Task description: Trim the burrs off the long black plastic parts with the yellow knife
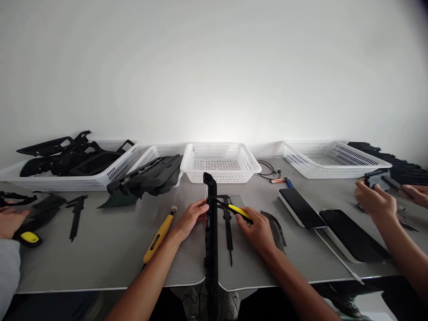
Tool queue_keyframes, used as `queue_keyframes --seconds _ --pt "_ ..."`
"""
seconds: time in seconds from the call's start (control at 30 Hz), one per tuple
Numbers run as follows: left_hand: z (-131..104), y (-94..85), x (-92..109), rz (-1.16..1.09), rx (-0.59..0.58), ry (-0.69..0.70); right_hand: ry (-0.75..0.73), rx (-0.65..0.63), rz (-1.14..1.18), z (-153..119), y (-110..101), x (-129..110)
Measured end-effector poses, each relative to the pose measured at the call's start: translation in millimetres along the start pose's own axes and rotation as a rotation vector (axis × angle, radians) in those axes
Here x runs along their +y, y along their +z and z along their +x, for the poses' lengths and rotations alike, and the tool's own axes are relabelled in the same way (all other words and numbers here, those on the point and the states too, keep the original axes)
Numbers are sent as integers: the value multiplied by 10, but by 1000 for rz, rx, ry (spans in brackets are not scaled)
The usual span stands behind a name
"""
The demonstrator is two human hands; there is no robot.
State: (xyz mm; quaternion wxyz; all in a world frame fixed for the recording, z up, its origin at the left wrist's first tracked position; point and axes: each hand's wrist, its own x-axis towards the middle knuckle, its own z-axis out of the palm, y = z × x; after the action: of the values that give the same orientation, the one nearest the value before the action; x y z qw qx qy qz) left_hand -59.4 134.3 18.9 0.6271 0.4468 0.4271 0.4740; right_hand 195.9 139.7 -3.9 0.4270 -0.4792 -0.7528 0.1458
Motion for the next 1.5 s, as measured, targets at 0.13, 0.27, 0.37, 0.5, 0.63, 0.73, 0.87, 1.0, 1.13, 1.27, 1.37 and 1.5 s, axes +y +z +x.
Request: queue_keyframes --seconds 0.13,0.27,0.37,0.5,0.63,0.73,0.87,1.0,1.13,1.27,1.37,1.5 --pt "9 -3 -7 13 -3 8 -19 36 9 3 -23 -17" --pt "19 -1 -22 26 22 35 -63 -16 41 -8 -33 -48" --pt "25 -2 -38 36 37 47 -46 -24 47 -10 -32 -56" --pt "38 -12 -60 44 28 55 -50 -23 47 -9 -33 -53" --pt "49 -19 -74 57 13 53 -37 -39 51 -10 -38 -56" --pt "52 -22 -82 49 29 52 -3 -67 54 -7 -51 -66" --pt "53 -31 -86 43 44 53 31 -99 58 8 -74 -85" --pt "54 -48 -80 42 47 78 52 -107 82 21 -87 -97" --pt "58 -61 -71 55 27 104 57 -119 101 27 -85 -91" --pt "69 -73 -79 74 34 129 63 -134 114 28 -86 -76" --pt "81 -91 -99 83 59 119 68 -158 134 24 -94 -73" --pt "90 -105 -118 70 90 106 61 -151 128 15 -103 -80"
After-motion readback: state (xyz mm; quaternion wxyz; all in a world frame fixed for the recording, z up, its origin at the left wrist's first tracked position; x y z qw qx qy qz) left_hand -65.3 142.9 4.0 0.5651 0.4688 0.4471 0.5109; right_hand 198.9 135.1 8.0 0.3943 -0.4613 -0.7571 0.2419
